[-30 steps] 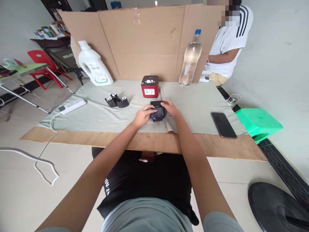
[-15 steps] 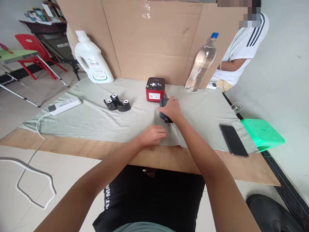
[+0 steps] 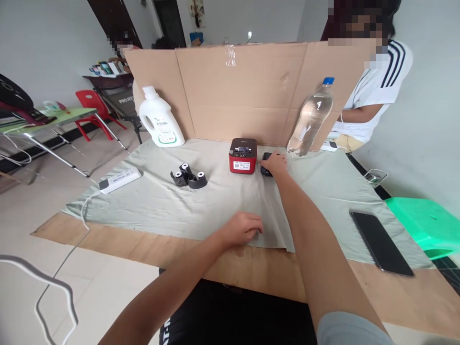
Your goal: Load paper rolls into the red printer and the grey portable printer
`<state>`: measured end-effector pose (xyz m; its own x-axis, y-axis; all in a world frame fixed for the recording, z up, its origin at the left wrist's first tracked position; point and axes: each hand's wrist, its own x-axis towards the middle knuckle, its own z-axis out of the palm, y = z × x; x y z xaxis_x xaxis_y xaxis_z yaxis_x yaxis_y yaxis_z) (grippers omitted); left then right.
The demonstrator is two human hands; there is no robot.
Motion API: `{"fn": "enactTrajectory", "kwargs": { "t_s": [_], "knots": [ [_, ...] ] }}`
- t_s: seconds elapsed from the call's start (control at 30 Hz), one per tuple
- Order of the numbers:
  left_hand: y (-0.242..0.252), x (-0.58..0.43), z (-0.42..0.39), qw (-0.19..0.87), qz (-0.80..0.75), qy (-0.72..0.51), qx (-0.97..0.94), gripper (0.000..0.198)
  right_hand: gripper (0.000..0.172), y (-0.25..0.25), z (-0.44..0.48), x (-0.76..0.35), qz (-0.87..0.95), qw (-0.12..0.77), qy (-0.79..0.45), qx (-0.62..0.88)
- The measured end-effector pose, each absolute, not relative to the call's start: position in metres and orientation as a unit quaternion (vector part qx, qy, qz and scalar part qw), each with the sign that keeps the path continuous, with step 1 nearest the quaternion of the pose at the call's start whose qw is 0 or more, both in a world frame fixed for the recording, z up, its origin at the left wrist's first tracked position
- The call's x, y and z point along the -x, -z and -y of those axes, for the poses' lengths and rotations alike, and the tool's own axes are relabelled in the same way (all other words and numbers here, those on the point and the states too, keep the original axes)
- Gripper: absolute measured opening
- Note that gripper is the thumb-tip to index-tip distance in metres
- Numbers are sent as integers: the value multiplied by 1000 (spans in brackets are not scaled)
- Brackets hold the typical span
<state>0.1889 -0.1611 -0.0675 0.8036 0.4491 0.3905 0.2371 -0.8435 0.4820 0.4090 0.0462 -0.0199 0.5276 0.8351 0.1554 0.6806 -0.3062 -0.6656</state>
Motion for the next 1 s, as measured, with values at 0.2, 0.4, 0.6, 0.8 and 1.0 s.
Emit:
{"fn": "enactTrajectory", "kwargs": {
  "t_s": [0.2,0.4,0.6,0.8,1.0],
  "knots": [
    [25,-147,79,309,-355,-528,-707,31,48,-4,-50,-408,533,492,-131,676],
    [1,-169,-25,558,-430,-538,-463,49,43,4,-43,-358,409,582,-381,591],
    [9,-184,-20,577,-391,-544,-468,43,69,35,-17,-332,492,611,-388,484],
    [16,-158,31,519,-342,-569,-538,72,79,31,33,-335,617,559,-248,495],
    [42,-141,108,476,-284,-571,-606,86,72,32,110,-336,690,524,-128,482]
  ]
}}
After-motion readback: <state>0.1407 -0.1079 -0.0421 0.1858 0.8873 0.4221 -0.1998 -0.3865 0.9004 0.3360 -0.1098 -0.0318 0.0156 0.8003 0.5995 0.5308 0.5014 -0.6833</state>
